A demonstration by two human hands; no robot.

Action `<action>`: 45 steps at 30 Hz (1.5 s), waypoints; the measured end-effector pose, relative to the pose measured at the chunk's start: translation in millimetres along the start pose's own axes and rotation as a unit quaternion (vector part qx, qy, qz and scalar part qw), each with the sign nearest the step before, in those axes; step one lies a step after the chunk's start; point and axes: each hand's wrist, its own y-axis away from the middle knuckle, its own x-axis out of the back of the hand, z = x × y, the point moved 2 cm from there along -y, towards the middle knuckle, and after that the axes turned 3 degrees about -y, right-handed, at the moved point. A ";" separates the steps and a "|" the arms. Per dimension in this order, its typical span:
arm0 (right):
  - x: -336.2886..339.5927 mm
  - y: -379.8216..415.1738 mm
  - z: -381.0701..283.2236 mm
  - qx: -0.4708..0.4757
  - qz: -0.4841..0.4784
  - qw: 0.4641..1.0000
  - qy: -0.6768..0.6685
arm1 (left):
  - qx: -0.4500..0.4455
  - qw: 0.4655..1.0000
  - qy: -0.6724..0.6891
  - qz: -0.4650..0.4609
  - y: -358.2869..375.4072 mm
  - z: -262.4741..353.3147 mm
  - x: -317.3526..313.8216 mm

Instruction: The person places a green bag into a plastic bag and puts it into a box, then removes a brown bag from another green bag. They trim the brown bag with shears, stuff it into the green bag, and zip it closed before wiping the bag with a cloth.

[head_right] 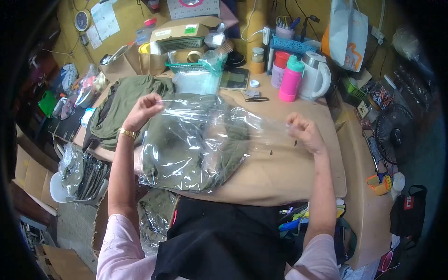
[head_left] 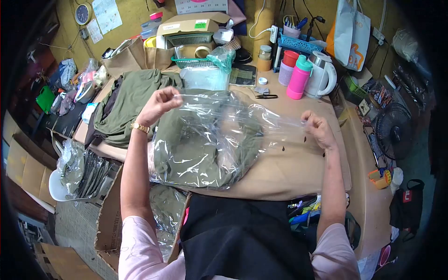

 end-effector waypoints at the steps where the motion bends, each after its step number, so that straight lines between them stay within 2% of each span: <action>1: -8.1 -1.6 -1.6 0.000 -0.001 1.000 0.000 | 0.050 0.989 -0.142 -0.002 2.1 -3.8 3.0; 2: -17.8 -4.4 -4.6 0.063 0.014 0.988 -0.143 | 0.051 0.989 -0.141 0.000 2.2 -4.2 8.0; 3: -25.2 -6.2 -9.6 0.124 0.030 0.950 -0.284 | 0.062 0.972 -0.227 -0.016 0.6 -4.0 13.7; 4: -25.3 -10.4 -9.9 0.123 0.028 0.950 -0.285 | 0.074 0.947 -0.311 -0.032 2.0 9.2 7.6; 6: -26.9 -21.2 -13.1 0.129 -0.160 0.927 -0.314 | 0.083 0.960 -0.265 -0.025 7.6 30.5 7.4; 7: -23.1 -21.1 -21.9 0.056 -0.112 0.975 -0.182 | 0.049 0.954 -0.296 -0.006 5.9 37.0 15.1; 8: -23.8 -21.1 -31.8 0.057 -0.112 0.975 -0.183 | 0.015 0.945 -0.326 0.011 4.2 43.8 23.0; 9: -24.9 -22.6 -44.2 0.073 -0.066 0.989 -0.108 | 0.021 0.957 -0.289 0.007 3.9 51.9 33.4; 10: -24.6 -24.3 -50.9 0.089 -0.018 0.995 -0.031 | -0.016 0.974 -0.226 -0.003 5.0 64.4 36.6; 12: -16.1 -21.6 -57.1 0.107 -0.034 0.991 -0.078 | -0.063 0.988 -0.140 0.005 10.4 83.6 43.2; 14: -18.3 -19.3 -67.2 0.023 -0.018 0.991 0.127 | -0.138 0.987 0.068 -0.050 8.1 86.2 42.4; 15: -17.9 -21.0 -65.3 0.052 -0.044 0.993 0.096 | -0.186 0.972 0.121 -0.077 6.2 92.5 36.0; 16: -15.8 -22.5 -60.6 0.052 -0.042 0.993 0.096 | -0.186 0.972 0.121 -0.079 3.2 96.2 29.0; 18: -14.0 -23.0 -56.6 0.118 -0.066 0.981 -0.140 | -0.238 0.937 0.245 -0.066 1.5 102.1 19.2; 19: -13.6 -21.8 -56.0 0.117 -0.065 0.981 -0.140 | -0.212 0.939 0.269 -0.016 1.4 100.1 20.9; 21: -14.4 -22.3 -58.6 0.073 0.055 0.993 -0.071 | -0.204 0.952 0.229 0.014 -1.7 102.9 23.6; 22: -18.7 -24.1 -64.7 0.075 0.057 0.993 -0.071 | -0.196 0.961 0.188 0.044 -5.8 105.0 27.5; 24: -27.1 -25.4 -84.4 0.234 -0.007 0.939 -0.252 | -0.194 0.963 0.186 0.029 -15.6 110.2 33.3; 25: -26.1 -25.1 -84.8 0.237 -0.025 0.920 -0.311 | -0.201 0.969 0.132 0.046 -15.8 116.7 30.9; 26: -21.0 -24.4 -83.6 0.237 -0.024 0.920 -0.311 | -0.209 0.973 0.078 0.062 -15.8 122.5 27.7; 27: -12.5 -23.3 -79.3 0.202 -0.012 0.959 -0.196 | -0.193 0.975 0.089 0.058 -19.9 121.4 30.1; 29: 0.6 -19.9 -67.8 0.110 0.029 0.992 0.046 | -0.195 0.972 0.127 0.040 -20.4 124.6 22.2; 31: -4.4 -13.4 -58.9 0.121 0.021 0.992 0.030 | -0.195 0.967 0.164 0.020 -19.2 131.0 -2.7; 32: -8.1 -10.4 -53.5 0.133 0.013 0.991 0.016 | -0.200 0.950 0.237 0.037 -11.7 134.2 -28.5; 33: -12.2 -7.7 -44.1 0.161 0.058 0.984 -0.059 | -0.202 0.928 0.309 0.052 -7.4 134.5 -47.9; 34: -30.3 -9.2 -49.9 0.160 0.061 0.984 -0.059 | -0.199 0.928 0.310 0.050 -8.4 127.0 -56.3; 35: -47.1 -12.0 -55.5 0.169 0.146 0.954 -0.201 | -0.175 0.949 0.254 0.067 -10.9 112.7 -62.2; 36: -53.3 -12.5 -58.9 0.177 0.227 0.897 -0.336 | -0.152 0.965 0.196 0.083 -14.1 101.5 -71.0; 37: -50.1 -14.2 -38.6 0.149 0.233 0.850 -0.448 | -0.115 0.987 0.093 0.071 -17.4 94.8 -90.7; 38: -53.7 -19.8 -27.6 0.176 0.059 0.886 -0.426 | -0.077 0.995 -0.012 0.057 -19.8 89.0 -116.5; 39: -58.8 -23.3 -24.5 0.197 -0.118 0.893 -0.387 | -0.097 0.995 -0.031 0.020 -19.7 85.9 -146.0; 40: -92.1 -22.6 -46.7 0.190 0.018 0.946 -0.263 | -0.115 0.992 -0.049 -0.017 -18.6 83.4 -174.2; 41: -134.2 -18.1 -70.6 0.173 0.155 0.964 -0.131 | -0.095 0.993 -0.075 -0.012 -18.4 83.6 -195.3; 43: -155.3 -11.4 -72.7 0.116 0.141 0.983 0.001 | -0.043 0.990 -0.131 -0.015 -15.1 85.9 -219.9; 44: -164.8 -13.4 -73.1 0.115 0.145 0.983 0.003 | -0.085 0.982 -0.169 -0.002 -16.8 76.1 -224.4; 45: -173.7 -16.0 -72.8 0.107 0.154 0.980 -0.059 | -0.084 0.991 -0.107 -0.011 -17.8 69.5 -230.6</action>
